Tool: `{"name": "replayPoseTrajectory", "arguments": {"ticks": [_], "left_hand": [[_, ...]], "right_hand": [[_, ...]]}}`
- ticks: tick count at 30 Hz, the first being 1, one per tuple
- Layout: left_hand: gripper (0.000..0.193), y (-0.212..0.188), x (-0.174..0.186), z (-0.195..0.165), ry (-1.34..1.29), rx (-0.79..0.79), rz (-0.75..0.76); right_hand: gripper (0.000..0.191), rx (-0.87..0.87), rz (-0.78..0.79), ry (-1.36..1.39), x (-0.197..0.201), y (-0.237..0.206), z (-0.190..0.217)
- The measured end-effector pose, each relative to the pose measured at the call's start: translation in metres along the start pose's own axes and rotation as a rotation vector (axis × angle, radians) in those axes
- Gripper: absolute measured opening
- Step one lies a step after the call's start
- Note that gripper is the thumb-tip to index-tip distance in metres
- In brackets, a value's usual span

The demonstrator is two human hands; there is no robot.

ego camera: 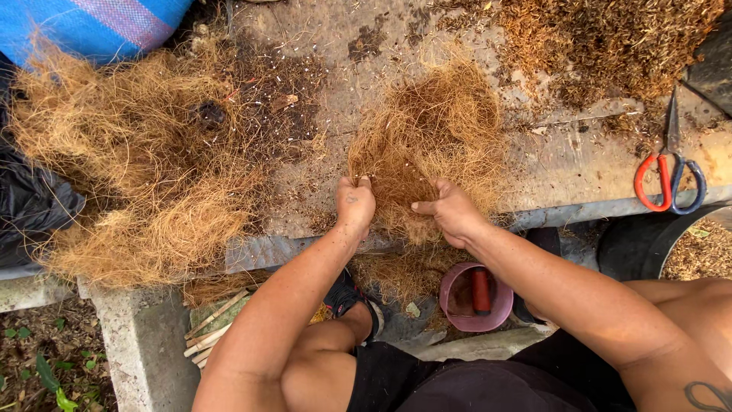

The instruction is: The person gathers loose coconut coir fibers from a pile on a workbench, separates and fluffs them by hand, and forms them into a compact bundle. The person repeatedly picks up, shakes, and compresses the coir to prepare it for use.

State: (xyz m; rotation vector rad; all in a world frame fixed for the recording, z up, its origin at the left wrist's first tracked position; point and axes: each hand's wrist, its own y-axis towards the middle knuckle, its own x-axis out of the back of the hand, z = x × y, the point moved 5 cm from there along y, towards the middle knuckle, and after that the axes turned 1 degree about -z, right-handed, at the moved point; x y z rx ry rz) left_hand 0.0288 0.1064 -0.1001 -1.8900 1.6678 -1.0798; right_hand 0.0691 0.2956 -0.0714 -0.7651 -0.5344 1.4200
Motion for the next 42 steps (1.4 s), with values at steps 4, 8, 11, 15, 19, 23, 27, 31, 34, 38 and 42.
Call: {"name": "replayPoseTrajectory", "arguments": {"ticks": [4, 8, 11, 15, 19, 23, 27, 31, 34, 38, 42], "left_hand": [[0.054, 0.004, 0.004, -0.003, 0.006, -0.127, -0.041], [0.07, -0.002, 0.007, -0.013, 0.171, -0.317, -0.102], [0.067, -0.006, 0.01, -0.014, 0.22, -0.192, -0.019], [0.043, -0.016, 0.013, -0.017, 0.305, -0.078, 0.096], [0.066, -0.022, 0.016, -0.025, 0.369, -0.104, 0.055], [0.056, -0.021, 0.021, -0.032, 0.503, -0.195, 0.002], [0.055, -0.015, 0.024, -0.032, 0.524, -0.087, 0.043], [0.052, -0.015, 0.032, -0.042, 0.562, -0.195, -0.036], [0.061, -0.018, 0.034, -0.049, 0.57, -0.366, -0.049], [0.074, -0.035, 0.011, -0.06, 1.052, -1.036, -0.052], [0.081, -0.039, -0.021, -0.041, 1.289, -1.135, 0.16]], "right_hand": [[0.072, -0.085, 0.003, -0.144, 0.009, 0.004, -0.006], [0.064, -0.022, 0.045, -0.435, 0.005, 0.001, 0.004], [0.061, 0.134, 0.122, -0.498, -0.005, -0.004, 0.028], [0.055, 0.018, -0.02, -0.72, 0.003, -0.025, 0.044], [0.054, 0.772, -0.352, -1.16, -0.01, -0.059, 0.068], [0.043, 0.981, -0.163, -1.299, -0.035, -0.057, 0.03], [0.068, 0.972, -0.018, -1.578, -0.039, -0.031, 0.004], [0.072, 0.786, 0.105, -1.753, -0.033, -0.016, -0.004], [0.074, 0.715, 0.123, -1.784, -0.033, -0.014, -0.006], [0.078, 0.73, 0.176, -1.697, -0.031, -0.007, -0.009], [0.056, 0.958, 0.106, -1.3, -0.003, -0.003, 0.014]]}}
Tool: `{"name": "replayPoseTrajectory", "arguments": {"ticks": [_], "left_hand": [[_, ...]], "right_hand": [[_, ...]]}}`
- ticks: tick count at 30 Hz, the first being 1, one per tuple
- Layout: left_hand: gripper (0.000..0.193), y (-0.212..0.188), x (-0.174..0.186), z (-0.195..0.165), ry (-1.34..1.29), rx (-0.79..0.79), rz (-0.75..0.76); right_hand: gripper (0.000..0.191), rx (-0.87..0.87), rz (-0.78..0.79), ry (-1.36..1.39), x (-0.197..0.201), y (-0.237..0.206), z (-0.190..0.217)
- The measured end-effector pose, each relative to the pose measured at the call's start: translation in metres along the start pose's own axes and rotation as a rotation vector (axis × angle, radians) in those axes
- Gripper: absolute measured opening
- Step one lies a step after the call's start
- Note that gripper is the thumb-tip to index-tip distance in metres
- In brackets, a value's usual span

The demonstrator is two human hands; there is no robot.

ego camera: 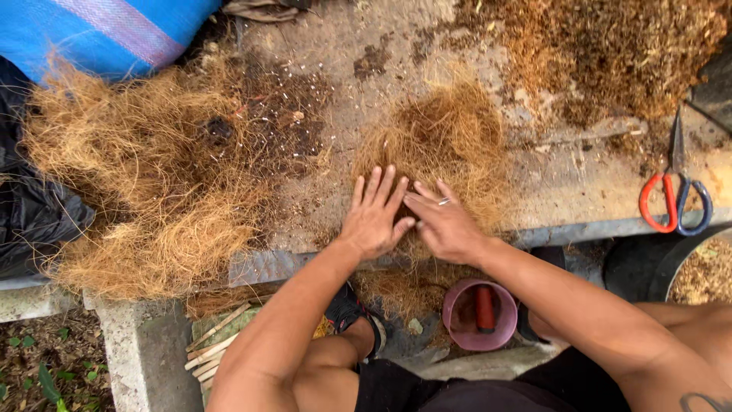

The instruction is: The person gathers loose coconut coir fibers from a pile on a workbench, separates and fluffs them by hand, and forms them into a compact bundle. The person repeatedly picks up, shakes, and compresses the coir to prepare it for use.

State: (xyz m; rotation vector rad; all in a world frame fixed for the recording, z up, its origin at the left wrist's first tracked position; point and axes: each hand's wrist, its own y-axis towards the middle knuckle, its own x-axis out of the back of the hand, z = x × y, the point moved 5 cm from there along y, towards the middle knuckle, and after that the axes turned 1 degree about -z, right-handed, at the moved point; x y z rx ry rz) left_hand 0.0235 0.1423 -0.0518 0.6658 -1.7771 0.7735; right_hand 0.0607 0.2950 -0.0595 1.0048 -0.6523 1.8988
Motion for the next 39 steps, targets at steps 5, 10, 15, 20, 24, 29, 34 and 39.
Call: {"name": "replayPoseTrajectory", "arguments": {"ticks": [5, 10, 15, 20, 24, 29, 34, 39], "left_hand": [[0.097, 0.003, -0.007, -0.003, 0.205, 0.059, 0.254], [0.104, 0.007, 0.005, -0.001, 0.244, 0.139, 0.391], [0.105, 0.001, -0.003, 0.001, 0.101, 0.194, 0.358], [0.108, -0.004, -0.01, 0.009, -0.01, 0.153, 0.222], [0.112, -0.007, -0.007, 0.014, 0.032, 0.156, 0.142], [0.11, -0.006, -0.01, 0.009, 0.127, 0.139, 0.245], [0.107, -0.005, -0.011, 0.013, 0.103, 0.156, 0.314], [0.107, -0.006, -0.003, 0.015, 0.121, 0.143, 0.373]], "right_hand": [[0.041, -0.06, -0.186, 0.026, 0.042, 0.036, -0.029], [0.053, 0.212, 0.252, -0.294, 0.041, 0.102, 0.008], [0.065, -0.081, 0.597, -0.461, 0.05, 0.105, -0.001], [0.07, -0.019, 0.421, -0.474, 0.052, 0.093, -0.006], [0.08, 0.261, 0.215, -0.458, 0.044, 0.057, 0.004], [0.09, 0.182, 0.467, -0.569, 0.028, 0.041, -0.014], [0.09, 0.061, 0.604, -0.606, 0.028, 0.044, -0.022], [0.088, 0.07, 0.6, -0.592, 0.034, 0.044, -0.015]]}}
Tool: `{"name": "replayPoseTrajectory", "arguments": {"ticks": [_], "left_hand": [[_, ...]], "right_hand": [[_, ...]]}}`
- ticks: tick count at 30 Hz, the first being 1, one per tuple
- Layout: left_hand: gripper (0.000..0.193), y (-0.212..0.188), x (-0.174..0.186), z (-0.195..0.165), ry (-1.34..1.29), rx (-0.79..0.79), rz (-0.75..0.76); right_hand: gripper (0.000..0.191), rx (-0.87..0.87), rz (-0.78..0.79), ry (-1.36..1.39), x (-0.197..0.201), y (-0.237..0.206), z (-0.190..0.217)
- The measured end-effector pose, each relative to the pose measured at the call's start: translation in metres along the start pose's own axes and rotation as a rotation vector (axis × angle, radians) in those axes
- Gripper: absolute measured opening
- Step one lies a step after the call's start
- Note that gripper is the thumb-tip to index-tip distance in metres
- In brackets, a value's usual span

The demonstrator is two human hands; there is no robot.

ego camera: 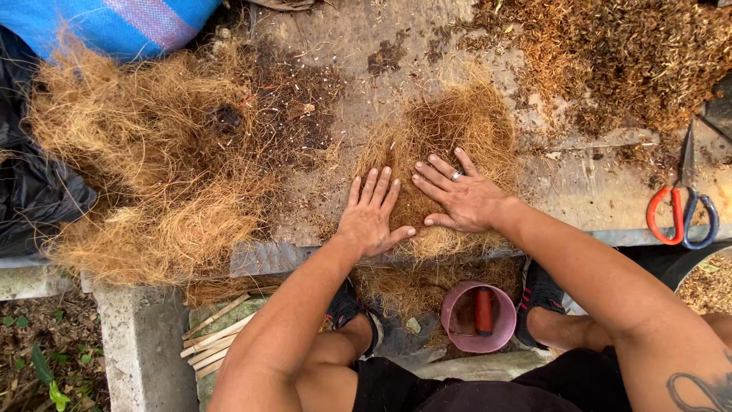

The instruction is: The person gathers loose coconut coir fibers from a pile on a workbench, separates and fluffs them by hand, and forms them into a compact bundle. The person repeatedly picks up, shakes, and compresses the coir to prepare it for use.

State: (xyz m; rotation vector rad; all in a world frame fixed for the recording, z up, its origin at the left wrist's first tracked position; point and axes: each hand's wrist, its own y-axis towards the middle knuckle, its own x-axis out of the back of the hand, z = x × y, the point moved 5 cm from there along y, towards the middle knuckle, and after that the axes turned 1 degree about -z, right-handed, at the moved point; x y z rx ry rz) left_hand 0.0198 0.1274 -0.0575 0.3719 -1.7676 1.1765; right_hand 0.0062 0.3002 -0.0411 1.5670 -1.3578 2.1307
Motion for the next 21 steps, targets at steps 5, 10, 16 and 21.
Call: {"name": "replayPoseTrajectory", "arguments": {"ticks": [5, 10, 16, 21], "left_hand": [[0.103, -0.001, 0.015, -0.002, 0.184, -0.052, 0.004], [0.104, 0.004, 0.012, 0.002, 0.111, -0.071, 0.05], [0.107, 0.01, -0.002, 0.01, 0.011, -0.048, 0.026], [0.11, 0.001, 0.02, 0.015, -0.036, -0.058, -0.035]], "right_hand": [[0.084, 0.023, -0.099, -0.015, 0.021, 0.013, -0.001], [0.066, 0.058, -0.112, 0.087, 0.043, 0.052, 0.002], [0.071, -0.027, -0.096, 0.109, 0.034, 0.069, 0.0], [0.079, -0.013, -0.172, 0.01, 0.027, 0.078, -0.008]]}}
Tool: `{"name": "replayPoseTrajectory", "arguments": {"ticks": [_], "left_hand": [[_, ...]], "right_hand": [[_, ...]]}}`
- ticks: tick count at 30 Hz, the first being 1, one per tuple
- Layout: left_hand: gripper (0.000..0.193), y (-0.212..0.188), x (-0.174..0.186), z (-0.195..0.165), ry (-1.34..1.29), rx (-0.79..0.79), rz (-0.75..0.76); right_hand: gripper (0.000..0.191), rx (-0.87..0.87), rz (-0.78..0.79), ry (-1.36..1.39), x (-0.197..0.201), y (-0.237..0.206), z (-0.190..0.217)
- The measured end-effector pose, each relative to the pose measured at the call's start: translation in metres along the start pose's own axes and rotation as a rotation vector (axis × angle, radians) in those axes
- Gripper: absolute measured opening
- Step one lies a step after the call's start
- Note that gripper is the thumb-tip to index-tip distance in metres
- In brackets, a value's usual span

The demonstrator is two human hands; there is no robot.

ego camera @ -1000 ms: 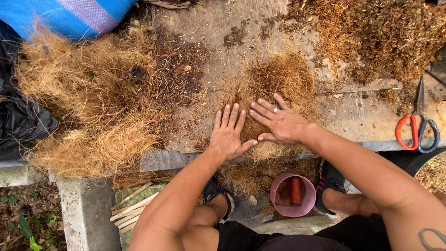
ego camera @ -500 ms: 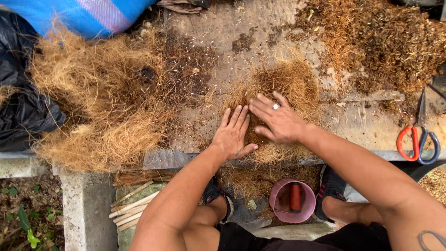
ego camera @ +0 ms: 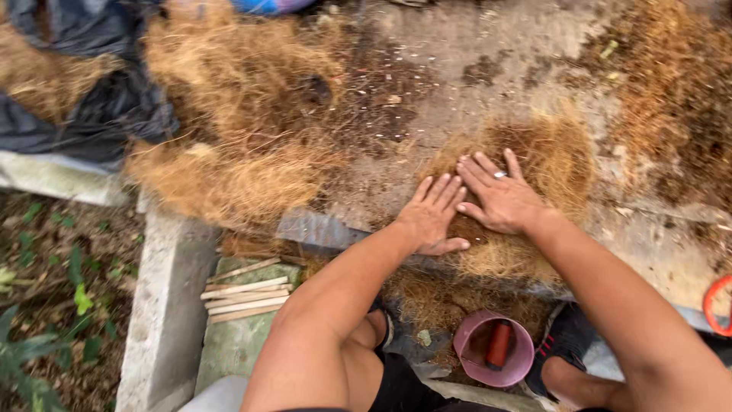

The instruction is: The person gathers loose coconut coir fibers from a pile on a workbench, separates and fluffs them by hand, and forms them into a compact bundle. The person repeatedly picks up, shakes, and compresses the coir to prepare it for use.

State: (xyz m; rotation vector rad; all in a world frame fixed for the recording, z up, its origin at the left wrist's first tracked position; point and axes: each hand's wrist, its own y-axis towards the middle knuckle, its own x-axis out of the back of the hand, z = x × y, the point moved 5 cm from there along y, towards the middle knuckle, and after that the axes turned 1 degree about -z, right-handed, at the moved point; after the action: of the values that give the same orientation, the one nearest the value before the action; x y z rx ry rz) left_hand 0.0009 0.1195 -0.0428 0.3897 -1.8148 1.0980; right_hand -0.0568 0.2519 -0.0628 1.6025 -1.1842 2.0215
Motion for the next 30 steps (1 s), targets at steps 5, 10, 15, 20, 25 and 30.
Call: {"name": "replayPoseTrajectory", "arguments": {"ticks": [5, 10, 15, 20, 25, 30], "left_hand": [[0.104, -0.026, 0.067, 0.023, -0.048, -0.031, -0.15], [0.088, -0.077, 0.112, 0.136, -0.184, 0.303, -0.331], [0.106, -0.203, 0.049, 0.215, -0.049, 0.633, -0.52], [0.098, -0.235, -0.023, 0.242, -0.023, 0.99, -0.395], [0.063, -0.238, 0.011, 0.253, -0.147, 0.894, -0.766], [0.044, -0.289, 0.067, 0.267, -1.057, 0.816, -1.047]], "right_hand": [[0.079, -0.081, -0.353, 0.277, 0.024, -0.022, -0.037], [0.071, -0.235, -0.532, 0.419, 0.038, -0.063, -0.077], [0.074, -0.322, -0.55, 0.505, 0.03, -0.085, -0.07], [0.076, -0.161, -0.462, 0.568, 0.032, -0.058, -0.016], [0.076, -0.036, -0.375, 0.436, 0.056, -0.038, 0.042], [0.07, 0.06, -0.391, 0.611, 0.11, -0.017, 0.084]]}}
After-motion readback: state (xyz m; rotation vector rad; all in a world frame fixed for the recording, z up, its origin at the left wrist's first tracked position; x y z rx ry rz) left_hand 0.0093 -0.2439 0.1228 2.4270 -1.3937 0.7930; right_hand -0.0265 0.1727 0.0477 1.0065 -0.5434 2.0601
